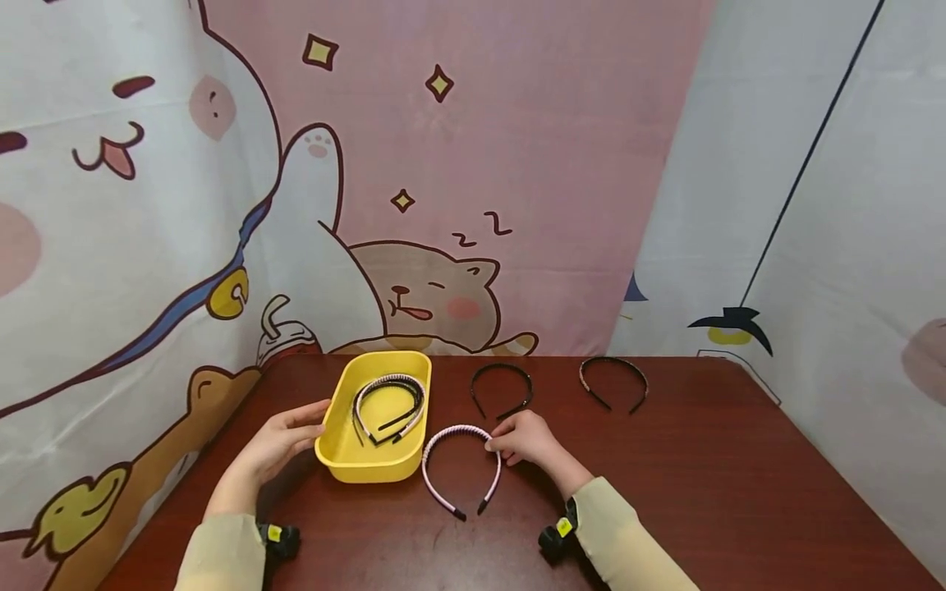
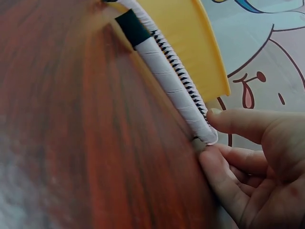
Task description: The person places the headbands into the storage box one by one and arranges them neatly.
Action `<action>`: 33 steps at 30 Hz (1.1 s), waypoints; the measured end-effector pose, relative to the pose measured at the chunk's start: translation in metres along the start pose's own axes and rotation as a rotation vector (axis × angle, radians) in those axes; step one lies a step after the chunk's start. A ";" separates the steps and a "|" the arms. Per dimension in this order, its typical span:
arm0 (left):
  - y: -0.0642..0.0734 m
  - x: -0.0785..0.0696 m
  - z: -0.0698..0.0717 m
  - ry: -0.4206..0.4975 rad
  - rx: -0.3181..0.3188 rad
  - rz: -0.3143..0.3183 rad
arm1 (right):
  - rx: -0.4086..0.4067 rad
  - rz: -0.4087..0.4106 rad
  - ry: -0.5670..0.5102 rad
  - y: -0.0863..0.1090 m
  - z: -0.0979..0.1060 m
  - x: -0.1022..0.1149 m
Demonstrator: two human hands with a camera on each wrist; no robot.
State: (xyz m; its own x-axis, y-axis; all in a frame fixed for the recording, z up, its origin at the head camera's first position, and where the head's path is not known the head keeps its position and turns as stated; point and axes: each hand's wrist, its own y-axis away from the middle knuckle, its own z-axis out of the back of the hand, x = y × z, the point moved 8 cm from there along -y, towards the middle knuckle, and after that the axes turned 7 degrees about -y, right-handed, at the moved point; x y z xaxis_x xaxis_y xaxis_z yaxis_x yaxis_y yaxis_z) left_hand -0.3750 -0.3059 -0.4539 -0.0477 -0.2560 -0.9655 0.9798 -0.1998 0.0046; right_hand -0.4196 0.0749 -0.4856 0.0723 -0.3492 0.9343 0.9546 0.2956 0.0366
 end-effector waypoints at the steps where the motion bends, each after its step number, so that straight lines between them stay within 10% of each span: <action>1: 0.000 0.000 0.000 0.001 0.003 -0.002 | -0.005 0.012 0.017 0.000 0.000 0.001; 11: 0.000 -0.003 0.001 0.002 0.000 0.004 | -0.048 0.045 0.101 0.001 0.003 0.008; 33: 0.001 -0.001 0.000 0.007 -0.003 0.020 | 0.187 -0.121 -0.207 0.004 0.007 -0.010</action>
State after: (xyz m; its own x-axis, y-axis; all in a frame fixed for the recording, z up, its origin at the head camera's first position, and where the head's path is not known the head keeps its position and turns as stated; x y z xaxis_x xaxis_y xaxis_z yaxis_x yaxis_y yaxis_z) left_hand -0.3735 -0.3057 -0.4527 -0.0268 -0.2530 -0.9671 0.9811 -0.1923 0.0231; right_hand -0.4184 0.0861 -0.4926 -0.1174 -0.2087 0.9709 0.8815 0.4283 0.1987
